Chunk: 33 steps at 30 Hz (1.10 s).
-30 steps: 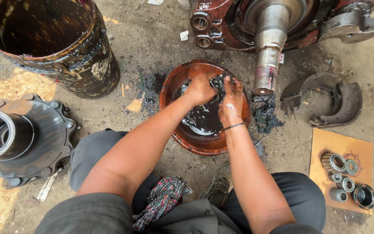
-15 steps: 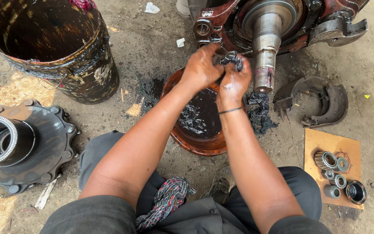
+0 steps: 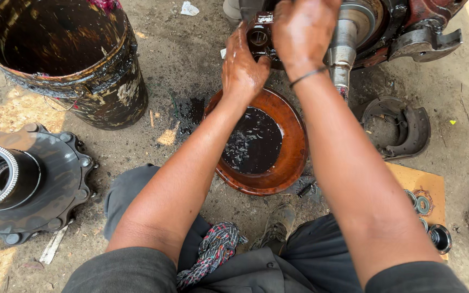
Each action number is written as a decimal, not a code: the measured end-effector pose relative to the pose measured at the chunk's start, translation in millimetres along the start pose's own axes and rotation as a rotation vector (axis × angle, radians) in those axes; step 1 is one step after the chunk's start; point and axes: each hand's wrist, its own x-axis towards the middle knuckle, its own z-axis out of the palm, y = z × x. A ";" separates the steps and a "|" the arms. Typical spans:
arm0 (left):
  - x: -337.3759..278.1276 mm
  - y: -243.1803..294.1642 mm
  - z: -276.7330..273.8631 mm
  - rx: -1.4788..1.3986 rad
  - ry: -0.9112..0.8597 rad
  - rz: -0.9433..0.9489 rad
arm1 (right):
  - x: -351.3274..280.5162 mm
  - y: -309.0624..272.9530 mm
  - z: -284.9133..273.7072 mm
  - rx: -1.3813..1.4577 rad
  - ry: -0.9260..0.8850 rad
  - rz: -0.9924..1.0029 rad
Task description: The person cleans a cylindrical metal shaft and surrounding mechanical components using a rag soaked in dark liquid from a bowl. They repeatedly dip the rag, wipe the shaft and adjacent parts, and squeeze the rag over the bowl.
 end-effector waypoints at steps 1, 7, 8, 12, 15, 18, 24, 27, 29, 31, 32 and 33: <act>3.1 -5.8 2.4 -0.063 -0.032 0.025 | 1.3 -4.1 5.0 -0.089 -0.083 -0.052; 24.4 -43.1 10.4 -0.488 -0.185 -0.034 | -6.4 -35.1 30.2 -0.319 0.011 -0.252; 27.0 -49.3 9.5 -0.581 -0.227 -0.054 | -8.4 -40.0 32.1 -0.308 0.005 -0.227; 28.2 -64.8 11.8 -0.713 -0.382 -0.126 | -17.4 -46.4 31.3 -0.231 -0.073 -0.161; 29.1 -67.7 12.5 -0.757 -0.414 -0.117 | -23.4 -41.7 26.8 -0.277 -0.102 -0.184; 27.2 -67.0 12.7 -0.788 -0.434 -0.076 | -45.0 -33.0 20.6 -0.149 0.021 -0.234; 23.6 -62.6 13.5 -0.700 -0.413 -0.080 | -97.0 -33.9 18.9 0.033 0.095 -0.071; 22.0 -59.0 16.3 -0.690 -0.414 -0.098 | -99.4 -25.5 24.1 0.377 0.250 0.162; 22.6 -56.8 16.5 -0.634 -0.395 -0.052 | -85.7 -12.9 30.6 0.444 0.369 0.274; 21.9 -55.1 15.9 -0.652 -0.402 -0.031 | -65.1 2.8 36.4 0.487 0.472 0.341; 21.2 -54.0 15.7 -0.661 -0.405 -0.020 | -53.2 11.8 36.9 0.497 0.516 0.352; 21.1 -53.1 14.8 -0.631 -0.407 -0.020 | -39.6 19.3 36.8 0.509 0.559 0.362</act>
